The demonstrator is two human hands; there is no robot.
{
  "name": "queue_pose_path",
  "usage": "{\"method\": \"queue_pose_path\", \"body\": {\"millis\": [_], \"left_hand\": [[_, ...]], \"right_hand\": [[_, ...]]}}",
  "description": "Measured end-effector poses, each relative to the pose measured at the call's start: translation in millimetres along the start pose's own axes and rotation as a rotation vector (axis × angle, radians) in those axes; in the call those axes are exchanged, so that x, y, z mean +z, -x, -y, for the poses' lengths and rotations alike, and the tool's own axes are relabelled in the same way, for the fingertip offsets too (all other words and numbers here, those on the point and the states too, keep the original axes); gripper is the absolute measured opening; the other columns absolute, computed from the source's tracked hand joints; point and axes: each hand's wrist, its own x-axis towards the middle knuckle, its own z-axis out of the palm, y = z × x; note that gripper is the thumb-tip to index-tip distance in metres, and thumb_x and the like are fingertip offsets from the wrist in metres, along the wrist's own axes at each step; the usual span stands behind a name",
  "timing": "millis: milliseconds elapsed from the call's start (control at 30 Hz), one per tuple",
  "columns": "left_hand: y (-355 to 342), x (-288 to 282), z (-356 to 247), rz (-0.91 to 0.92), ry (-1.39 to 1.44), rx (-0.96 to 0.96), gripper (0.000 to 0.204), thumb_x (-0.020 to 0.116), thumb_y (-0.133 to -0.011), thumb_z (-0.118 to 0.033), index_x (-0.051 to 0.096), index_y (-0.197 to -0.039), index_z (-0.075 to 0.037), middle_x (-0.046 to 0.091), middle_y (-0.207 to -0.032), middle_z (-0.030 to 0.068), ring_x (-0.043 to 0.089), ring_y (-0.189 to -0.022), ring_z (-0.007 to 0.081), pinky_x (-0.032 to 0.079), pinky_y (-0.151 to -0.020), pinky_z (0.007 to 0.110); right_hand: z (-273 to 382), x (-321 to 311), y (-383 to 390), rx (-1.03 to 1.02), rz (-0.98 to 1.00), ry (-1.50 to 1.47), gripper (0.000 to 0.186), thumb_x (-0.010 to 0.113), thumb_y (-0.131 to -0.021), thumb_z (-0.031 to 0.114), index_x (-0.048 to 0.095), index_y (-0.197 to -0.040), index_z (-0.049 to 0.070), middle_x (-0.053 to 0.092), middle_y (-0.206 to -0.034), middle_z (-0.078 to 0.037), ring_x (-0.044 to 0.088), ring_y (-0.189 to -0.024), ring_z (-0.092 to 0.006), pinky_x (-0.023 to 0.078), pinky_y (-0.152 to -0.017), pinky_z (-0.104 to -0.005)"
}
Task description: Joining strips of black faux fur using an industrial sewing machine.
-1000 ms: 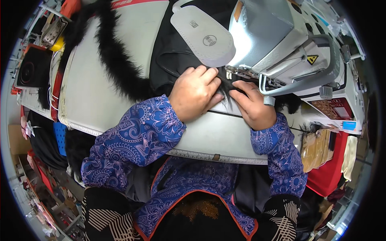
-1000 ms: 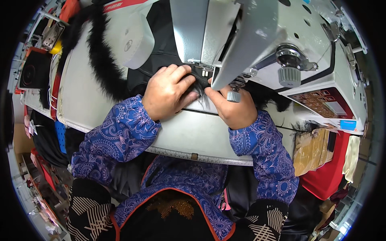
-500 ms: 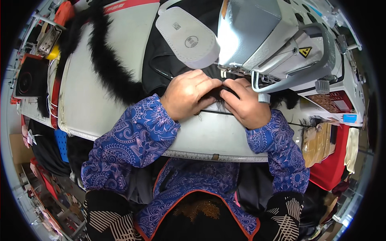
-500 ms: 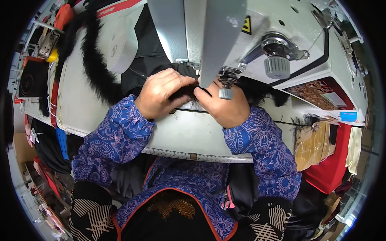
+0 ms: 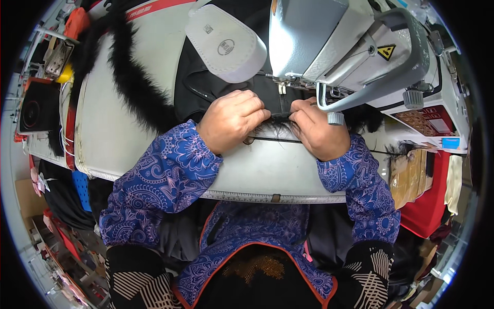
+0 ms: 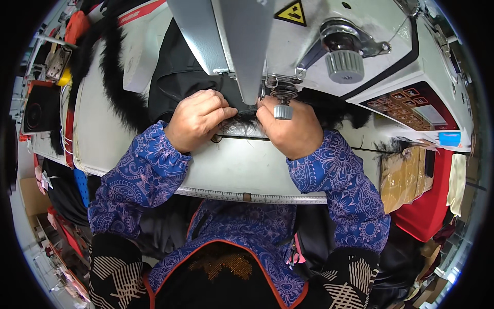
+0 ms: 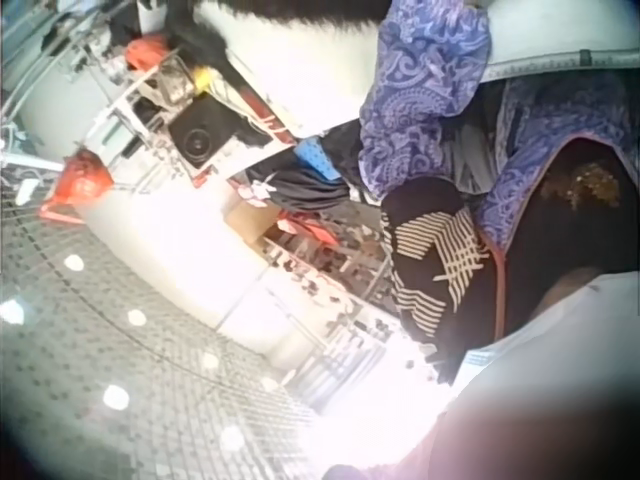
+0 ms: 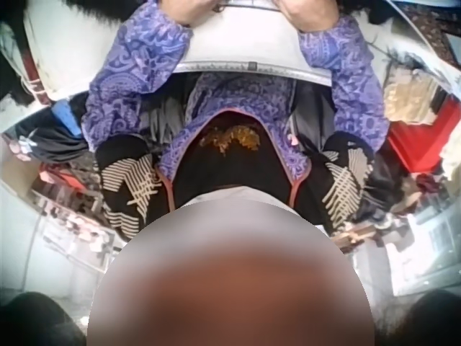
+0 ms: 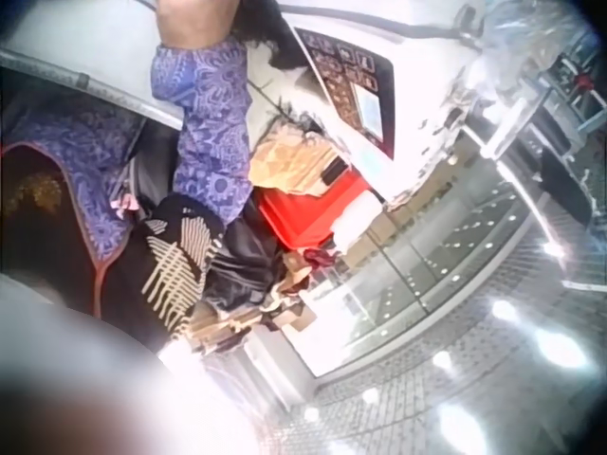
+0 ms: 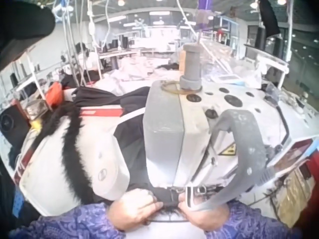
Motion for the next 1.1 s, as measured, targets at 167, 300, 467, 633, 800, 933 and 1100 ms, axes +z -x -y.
{"method": "queue_pose_path", "body": {"millis": [167, 300, 467, 633, 800, 933, 1100], "left_hand": [[-2, 3, -1, -0.026, -0.011, -0.01, 0.028, 0.072, -0.06, -0.001, 0.067, -0.087, 0.0, 0.06, -0.081, 0.0082, 0.064, -0.079, 0.0244, 0.054, -0.07, 0.035], [-3, 4, -2, -0.035, -0.038, 0.007, 0.028, 0.073, -0.059, -0.002, 0.066, -0.087, 0.0, 0.061, -0.083, 0.0086, 0.065, -0.081, 0.025, 0.055, -0.071, 0.035], [-5, 5, 2, -0.046, -0.05, 0.005, 0.028, 0.074, -0.06, -0.002, 0.066, -0.087, 0.0, 0.061, -0.084, 0.009, 0.065, -0.08, 0.0249, 0.056, -0.07, 0.034], [-13, 11, 13, -0.032, -0.099, -0.024, 0.016, 0.066, -0.071, -0.007, 0.066, -0.087, -0.001, 0.06, -0.085, 0.008, 0.064, -0.084, 0.0233, 0.055, -0.066, 0.033], [-18, 14, 19, 0.011, -0.138, -0.073, 0.016, 0.066, -0.075, -0.006, 0.067, -0.09, -0.003, 0.062, -0.087, 0.0073, 0.064, -0.087, 0.0244, 0.055, -0.071, 0.033], [-21, 10, 23, 0.057, -0.146, -0.098, 0.017, 0.065, -0.079, -0.007, 0.068, -0.095, -0.004, 0.063, -0.091, 0.0082, 0.063, -0.09, 0.0255, 0.055, -0.075, 0.035], [-20, 13, 27, 0.079, -0.168, -0.093, 0.017, 0.065, -0.08, -0.007, 0.068, -0.096, -0.003, 0.062, -0.093, 0.0103, 0.063, -0.09, 0.0269, 0.054, -0.074, 0.036]], "right_hand": [[-2, -3, -3, -0.018, -0.008, 0.027, 0.026, 0.074, -0.067, 0.003, 0.064, -0.091, 0.005, 0.064, -0.097, -0.007, 0.065, -0.085, -0.027, 0.053, -0.075, -0.0366], [-3, -6, -5, -0.17, -0.058, 0.073, 0.021, 0.068, -0.073, 0.006, 0.068, -0.094, 0.007, 0.064, -0.096, -0.007, 0.065, -0.079, -0.0256, 0.054, -0.07, -0.0364], [-5, -2, -3, -0.201, -0.093, 0.133, 0.023, 0.067, -0.074, 0.008, 0.07, -0.097, 0.01, 0.064, -0.097, -0.006, 0.065, -0.079, -0.024, 0.054, -0.068, -0.0354], [-11, 12, 0, -0.008, -0.134, 0.082, 0.021, 0.069, -0.074, 0.009, 0.071, -0.095, 0.012, 0.063, -0.096, -0.004, 0.065, -0.081, -0.0235, 0.053, -0.068, -0.0368], [-12, 8, -7, 0.194, -0.145, -0.138, 0.013, 0.073, -0.082, 0.008, 0.073, -0.094, 0.008, 0.069, -0.092, -0.009, 0.068, -0.083, -0.0221, 0.054, -0.074, -0.0327], [-10, 4, -17, 0.402, -0.179, -0.502, 0.013, 0.072, -0.086, 0.01, 0.072, -0.095, 0.0, 0.071, -0.088, -0.01, 0.069, -0.081, -0.0187, 0.055, -0.074, -0.03], [-10, 4, -17, 0.473, -0.13, -0.523, 0.017, 0.072, -0.087, 0.01, 0.072, -0.101, 0.001, 0.072, -0.091, -0.009, 0.07, -0.084, -0.0166, 0.056, -0.077, -0.0293]]}}
